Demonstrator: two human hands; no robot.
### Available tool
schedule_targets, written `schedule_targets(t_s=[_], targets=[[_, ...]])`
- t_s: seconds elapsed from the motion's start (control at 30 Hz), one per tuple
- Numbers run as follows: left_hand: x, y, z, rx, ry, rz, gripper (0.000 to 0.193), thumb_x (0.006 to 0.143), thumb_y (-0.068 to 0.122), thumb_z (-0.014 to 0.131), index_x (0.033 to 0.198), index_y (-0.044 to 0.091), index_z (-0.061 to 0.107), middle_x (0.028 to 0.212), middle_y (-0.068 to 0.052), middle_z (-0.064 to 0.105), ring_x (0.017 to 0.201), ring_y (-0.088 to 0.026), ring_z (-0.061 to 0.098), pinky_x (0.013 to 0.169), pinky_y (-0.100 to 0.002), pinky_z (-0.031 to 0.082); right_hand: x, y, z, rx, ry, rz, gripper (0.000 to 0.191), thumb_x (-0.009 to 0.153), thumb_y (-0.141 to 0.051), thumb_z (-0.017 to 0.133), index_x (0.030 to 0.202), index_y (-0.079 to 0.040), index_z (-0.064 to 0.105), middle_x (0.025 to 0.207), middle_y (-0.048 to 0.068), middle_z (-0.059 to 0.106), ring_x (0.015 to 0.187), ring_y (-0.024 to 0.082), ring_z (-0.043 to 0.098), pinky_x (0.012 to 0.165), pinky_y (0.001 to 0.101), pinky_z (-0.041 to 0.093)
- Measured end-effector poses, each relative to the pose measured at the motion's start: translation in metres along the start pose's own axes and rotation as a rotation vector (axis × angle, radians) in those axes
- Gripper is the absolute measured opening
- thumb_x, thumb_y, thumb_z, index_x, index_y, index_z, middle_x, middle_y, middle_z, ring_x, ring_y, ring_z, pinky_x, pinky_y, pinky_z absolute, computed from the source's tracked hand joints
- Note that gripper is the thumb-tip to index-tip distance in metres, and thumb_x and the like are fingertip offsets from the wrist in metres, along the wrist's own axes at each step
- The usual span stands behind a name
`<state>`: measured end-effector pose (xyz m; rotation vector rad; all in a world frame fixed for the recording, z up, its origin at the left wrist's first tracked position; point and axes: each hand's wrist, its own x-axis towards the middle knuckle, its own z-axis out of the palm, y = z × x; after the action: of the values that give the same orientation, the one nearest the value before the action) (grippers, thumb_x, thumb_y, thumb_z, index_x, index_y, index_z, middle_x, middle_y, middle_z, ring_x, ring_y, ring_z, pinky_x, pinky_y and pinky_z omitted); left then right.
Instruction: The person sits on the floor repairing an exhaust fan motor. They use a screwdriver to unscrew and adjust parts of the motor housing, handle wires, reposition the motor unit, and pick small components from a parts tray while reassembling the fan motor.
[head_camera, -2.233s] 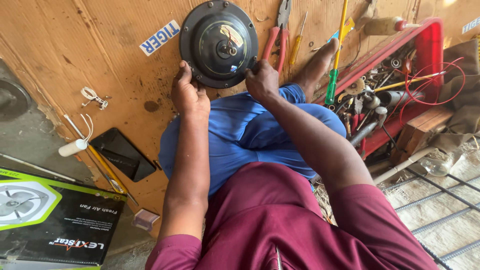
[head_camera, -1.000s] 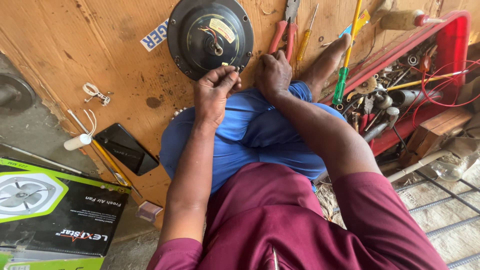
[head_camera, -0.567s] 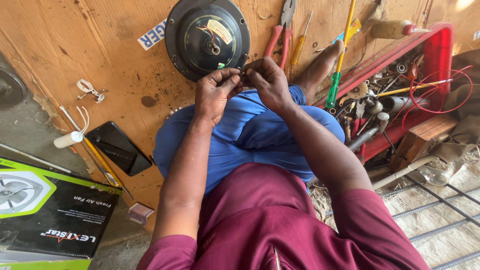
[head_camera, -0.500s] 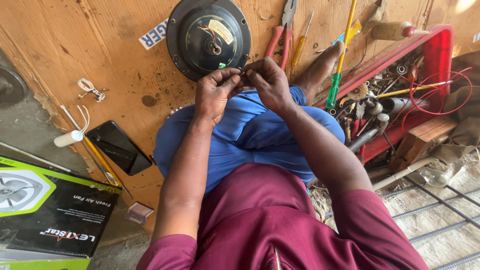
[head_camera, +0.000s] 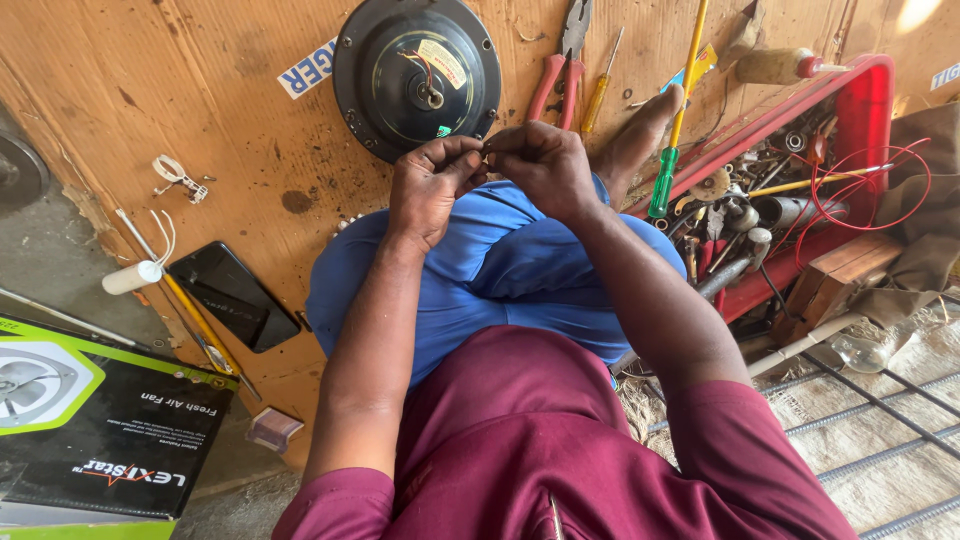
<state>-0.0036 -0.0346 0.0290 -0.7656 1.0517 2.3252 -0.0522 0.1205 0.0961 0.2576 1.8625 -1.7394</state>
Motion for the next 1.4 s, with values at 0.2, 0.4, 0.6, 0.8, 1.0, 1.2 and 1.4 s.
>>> schedule_targets(t_s=[0.2,0.4,0.6,0.8,1.0,1.2,1.4], targets=[[0.001,-0.003,-0.002,0.014,0.001,0.015,0.017,0.092,-0.001,0.075,0.109,0.000,0.075,0.093,-0.007,0.076,0.081,-0.013,0.072,0.080,-0.030,0.064,-0.003,0.007,-0.016,-0.303,-0.046,-0.043,0.022,0.092,-0.004,0.077,0.114,-0.001,0.074,0.102,0.006,0.077,0.096,0.011,0.074,0.086,0.0274,0.061],[0.002,-0.004,-0.003,-0.051,-0.053,0.044,0.017,0.090,-0.004,0.075,0.106,0.001,0.071,0.097,-0.010,0.077,0.087,-0.015,0.075,0.080,-0.032,0.065,-0.003,0.007,-0.026,-0.440,-0.149,-0.051,0.024,0.093,-0.014,0.079,0.116,-0.008,0.077,0.101,0.006,0.077,0.095,0.011,0.074,0.084,0.0275,0.059],[0.000,-0.001,-0.002,-0.104,-0.110,0.003,0.014,0.098,-0.002,0.069,0.113,-0.002,0.068,0.099,-0.011,0.075,0.090,-0.016,0.074,0.086,-0.035,0.066,-0.004,0.006,-0.020,-0.455,-0.077,-0.122,0.023,0.089,-0.012,0.082,0.112,-0.008,0.079,0.096,0.005,0.071,0.094,0.014,0.069,0.083,0.0294,0.057],[-0.001,0.006,-0.002,-0.196,-0.122,-0.086,0.018,0.101,0.003,0.059,0.118,-0.003,0.063,0.104,-0.012,0.073,0.092,-0.021,0.076,0.088,-0.040,0.067,-0.001,-0.002,-0.006,-0.466,-0.016,-0.174,0.025,0.085,-0.009,0.085,0.110,-0.008,0.081,0.092,0.006,0.069,0.092,0.017,0.065,0.084,0.0317,0.054],[-0.004,0.009,-0.003,-0.159,0.002,-0.106,0.019,0.097,0.009,0.066,0.113,0.002,0.063,0.098,-0.013,0.076,0.085,-0.021,0.076,0.076,-0.036,0.066,0.005,0.002,-0.008,0.110,0.035,-0.021,0.019,0.090,-0.001,0.077,0.109,0.001,0.074,0.115,0.007,0.074,0.105,0.018,0.072,0.094,0.0327,0.061],[-0.002,0.018,-0.025,-0.197,0.676,0.513,0.027,0.099,0.009,0.072,0.121,-0.001,0.062,0.105,-0.010,0.070,0.088,-0.015,0.064,0.074,-0.028,0.051,0.022,0.005,-0.029,0.329,0.250,0.166,0.018,0.093,0.002,0.077,0.109,0.005,0.069,0.102,0.015,0.073,0.090,0.023,0.075,0.084,0.0377,0.067],[0.020,0.022,-0.031,-0.258,0.793,0.499,0.044,0.093,0.007,0.078,0.131,-0.003,0.057,0.120,-0.008,0.062,0.114,-0.017,0.058,0.104,-0.034,0.048,0.050,-0.003,-0.037,0.267,0.201,0.202,0.025,0.092,0.001,0.076,0.116,0.007,0.072,0.106,0.011,0.073,0.097,0.020,0.075,0.095,0.0338,0.065]])
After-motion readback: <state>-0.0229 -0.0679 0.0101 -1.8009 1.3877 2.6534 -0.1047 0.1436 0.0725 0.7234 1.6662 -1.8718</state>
